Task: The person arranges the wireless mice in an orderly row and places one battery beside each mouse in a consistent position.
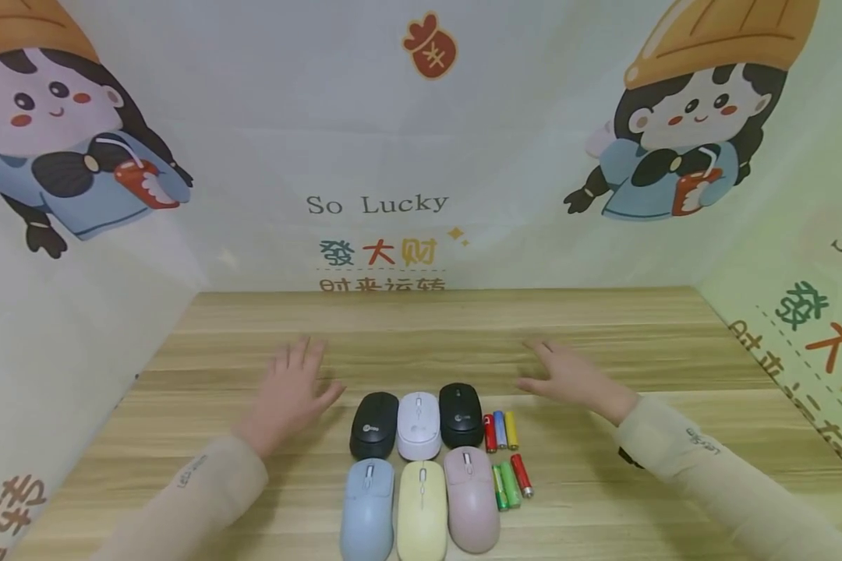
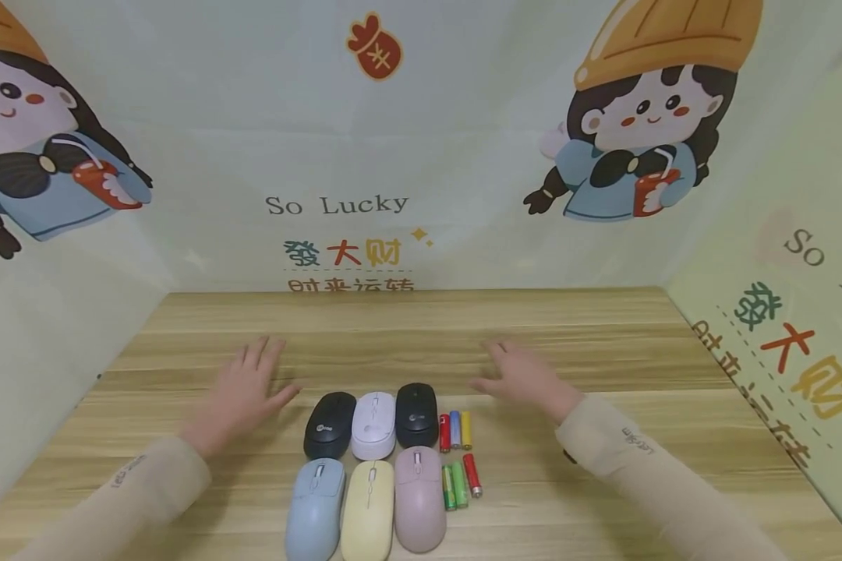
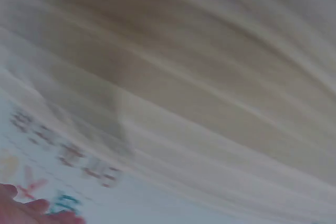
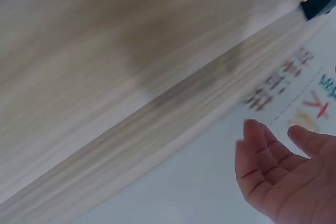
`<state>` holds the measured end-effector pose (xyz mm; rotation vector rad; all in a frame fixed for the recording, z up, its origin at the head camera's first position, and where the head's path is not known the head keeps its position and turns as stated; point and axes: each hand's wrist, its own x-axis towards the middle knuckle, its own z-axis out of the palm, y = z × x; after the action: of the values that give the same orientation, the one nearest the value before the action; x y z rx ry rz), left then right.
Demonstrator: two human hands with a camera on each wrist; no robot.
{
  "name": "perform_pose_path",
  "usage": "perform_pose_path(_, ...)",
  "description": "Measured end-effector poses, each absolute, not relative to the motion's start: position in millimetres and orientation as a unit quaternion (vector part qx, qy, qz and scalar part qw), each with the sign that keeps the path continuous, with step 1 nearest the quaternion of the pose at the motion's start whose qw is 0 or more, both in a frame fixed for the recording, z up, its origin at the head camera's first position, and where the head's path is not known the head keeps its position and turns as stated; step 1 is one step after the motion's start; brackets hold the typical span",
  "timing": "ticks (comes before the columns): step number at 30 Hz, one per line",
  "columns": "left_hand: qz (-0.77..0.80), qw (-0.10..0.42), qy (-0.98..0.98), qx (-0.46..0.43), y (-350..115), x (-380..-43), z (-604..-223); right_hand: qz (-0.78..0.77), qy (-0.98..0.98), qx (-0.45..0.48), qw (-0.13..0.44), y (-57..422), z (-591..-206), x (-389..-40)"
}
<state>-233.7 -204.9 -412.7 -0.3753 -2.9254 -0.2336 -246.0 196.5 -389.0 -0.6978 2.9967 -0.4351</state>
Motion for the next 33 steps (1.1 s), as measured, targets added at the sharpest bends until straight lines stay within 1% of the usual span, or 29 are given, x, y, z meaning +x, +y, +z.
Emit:
perform_pose_path(8,-0.103,0.060,-0.974,-0.192,-144,-199,-408,-0.142,0.958,-0.235,0.080,142,-393,-235)
perform_pose_path(12,-0.098,0.051,-0.971,-0.212,-127,-187,-413,-0.136,0.957,-0.243,0.078,121,-397,-232)
perform_pose_path(21,-0.090,0.072,-0.953,-0.279,-112,-168,-423,-0.114,0.959,-0.241,0.093,92,-402,-221)
perform_pose_path(26,-0.082,0.061,-0.951,-0.291,-110,-162,-428,-0.100,0.964,-0.228,0.096,85,-405,-219)
perform_pose_path(33,-0.077,0.039,-0.954,-0.286,-110,-161,-429,-0.079,0.962,-0.222,0.137,79,-402,-221)
